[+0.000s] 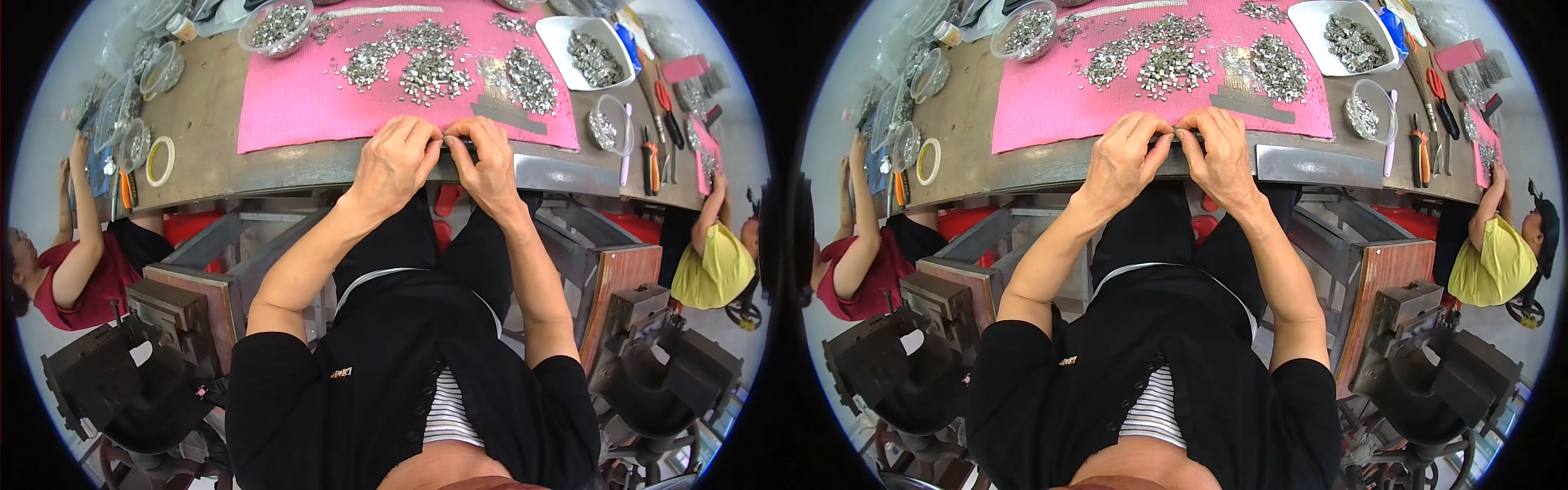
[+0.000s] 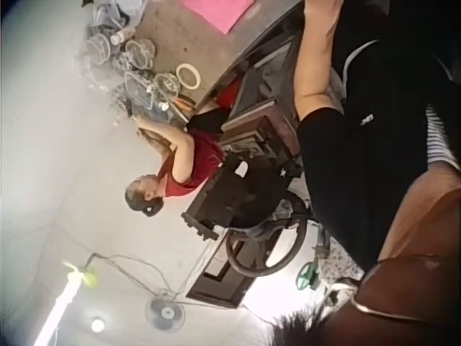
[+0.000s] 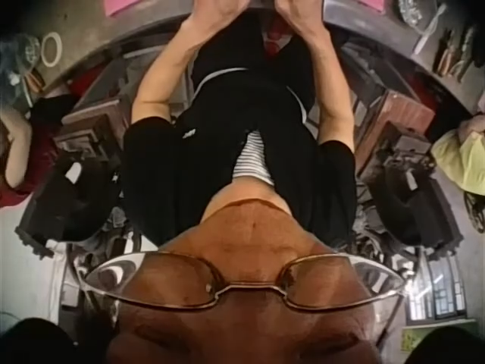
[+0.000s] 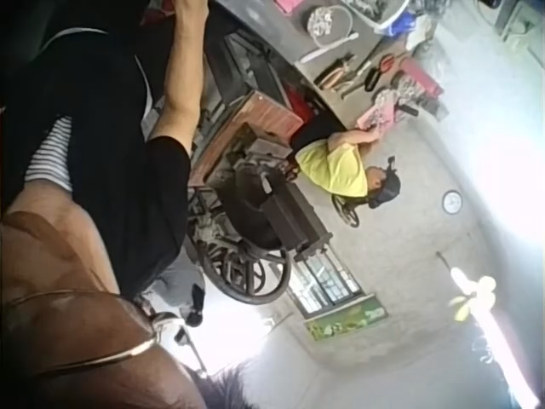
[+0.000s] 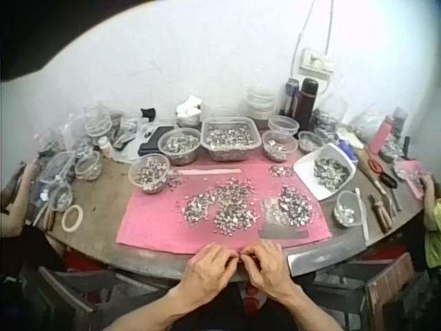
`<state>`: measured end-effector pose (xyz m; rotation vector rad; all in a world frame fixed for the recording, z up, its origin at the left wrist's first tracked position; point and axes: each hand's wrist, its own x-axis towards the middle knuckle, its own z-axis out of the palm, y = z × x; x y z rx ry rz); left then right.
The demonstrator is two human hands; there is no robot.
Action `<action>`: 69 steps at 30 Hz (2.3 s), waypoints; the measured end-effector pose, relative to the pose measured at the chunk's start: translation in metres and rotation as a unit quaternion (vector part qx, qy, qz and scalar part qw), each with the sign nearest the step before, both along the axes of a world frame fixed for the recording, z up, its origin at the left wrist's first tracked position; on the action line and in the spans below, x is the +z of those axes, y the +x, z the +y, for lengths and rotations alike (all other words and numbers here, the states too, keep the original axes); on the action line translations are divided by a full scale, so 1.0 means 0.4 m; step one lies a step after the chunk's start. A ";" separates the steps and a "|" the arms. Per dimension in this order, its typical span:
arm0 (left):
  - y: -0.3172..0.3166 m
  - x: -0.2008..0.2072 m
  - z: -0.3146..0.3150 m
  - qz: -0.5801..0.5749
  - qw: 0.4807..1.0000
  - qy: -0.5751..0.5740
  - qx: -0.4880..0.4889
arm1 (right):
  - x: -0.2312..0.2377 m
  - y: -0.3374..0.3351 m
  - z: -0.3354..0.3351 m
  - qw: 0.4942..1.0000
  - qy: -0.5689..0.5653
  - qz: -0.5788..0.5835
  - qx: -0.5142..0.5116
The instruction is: Assembling small metal components onto a mounting strip and then using a manual press machine to process them.
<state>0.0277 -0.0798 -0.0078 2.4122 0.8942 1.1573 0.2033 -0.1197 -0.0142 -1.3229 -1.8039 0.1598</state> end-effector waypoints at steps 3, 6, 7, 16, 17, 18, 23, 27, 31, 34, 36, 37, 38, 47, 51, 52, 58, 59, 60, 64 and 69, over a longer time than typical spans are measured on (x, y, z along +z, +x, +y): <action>-0.015 -0.011 0.002 -0.002 1.000 0.001 0.004 | 0.001 -0.009 0.002 0.999 0.027 -0.038 0.000; -0.014 -0.037 -0.013 -0.057 0.998 0.007 0.008 | -0.001 -0.009 -0.011 0.995 0.068 -0.078 -0.009; -0.014 -0.036 -0.012 -0.069 0.997 0.010 0.020 | 0.001 -0.007 -0.014 0.993 0.054 -0.102 -0.011; -0.181 -0.034 0.180 0.006 0.981 0.018 0.192 | 0.066 0.043 0.025 0.986 -0.010 -0.142 0.088; -0.192 -0.052 0.213 0.014 0.981 0.015 0.193 | 0.070 0.043 0.052 0.986 -0.021 -0.137 0.089; -0.192 -0.048 0.231 0.013 0.981 0.015 0.195 | 0.081 0.027 0.090 0.989 -0.010 -0.119 0.086; -0.189 -0.047 0.266 0.088 0.975 0.027 0.202 | 0.068 -0.068 0.292 0.994 -0.048 -0.034 0.096; -0.183 -0.060 0.271 0.049 0.978 -0.005 0.202 | 0.037 -0.111 0.379 0.992 -0.047 -0.077 0.089; -0.181 -0.067 0.271 0.009 0.978 0.000 0.206 | 0.018 -0.122 0.412 0.990 -0.043 -0.111 0.079; -0.181 -0.074 0.278 -0.035 0.980 -0.023 0.195 | 0.019 -0.111 0.417 0.994 -0.074 -0.033 0.068; -0.180 -0.074 0.277 -0.064 0.980 -0.046 0.185 | 0.027 -0.105 0.413 0.993 -0.085 -0.020 0.075; -0.181 -0.073 0.275 -0.071 0.978 -0.067 0.183 | 0.030 -0.104 0.411 0.991 -0.098 -0.035 0.083; -0.180 -0.069 0.275 -0.079 0.976 -0.088 0.181 | 0.032 -0.103 0.411 0.989 -0.111 -0.050 0.089; -0.178 -0.046 0.267 -0.138 0.971 -0.123 0.150 | 0.074 -0.080 0.384 0.874 -0.342 0.313 0.143; -0.172 -0.049 0.267 -0.169 0.968 -0.103 0.152 | 0.071 -0.067 0.362 0.755 -0.408 0.450 0.248; -0.172 -0.049 0.268 -0.172 0.968 -0.100 0.156 | 0.067 -0.067 0.359 0.731 -0.407 0.480 0.264; -0.173 -0.058 0.270 -0.166 0.969 -0.074 0.167 | 0.056 -0.064 0.342 0.637 -0.411 0.575 0.307; -0.173 -0.058 0.269 -0.172 0.968 -0.075 0.168 | 0.054 -0.060 0.345 0.638 -0.411 0.575 0.306; -0.173 -0.059 0.269 -0.173 0.968 -0.075 0.168 | 0.052 -0.053 0.351 0.667 -0.391 0.568 0.283; -0.178 -0.054 0.263 -0.160 0.967 -0.097 0.171 | 0.081 0.005 0.399 0.883 -0.263 0.385 0.054; -0.177 -0.053 0.262 -0.150 0.966 -0.119 0.171 | 0.057 0.038 0.434 0.996 -0.056 -0.028 -0.066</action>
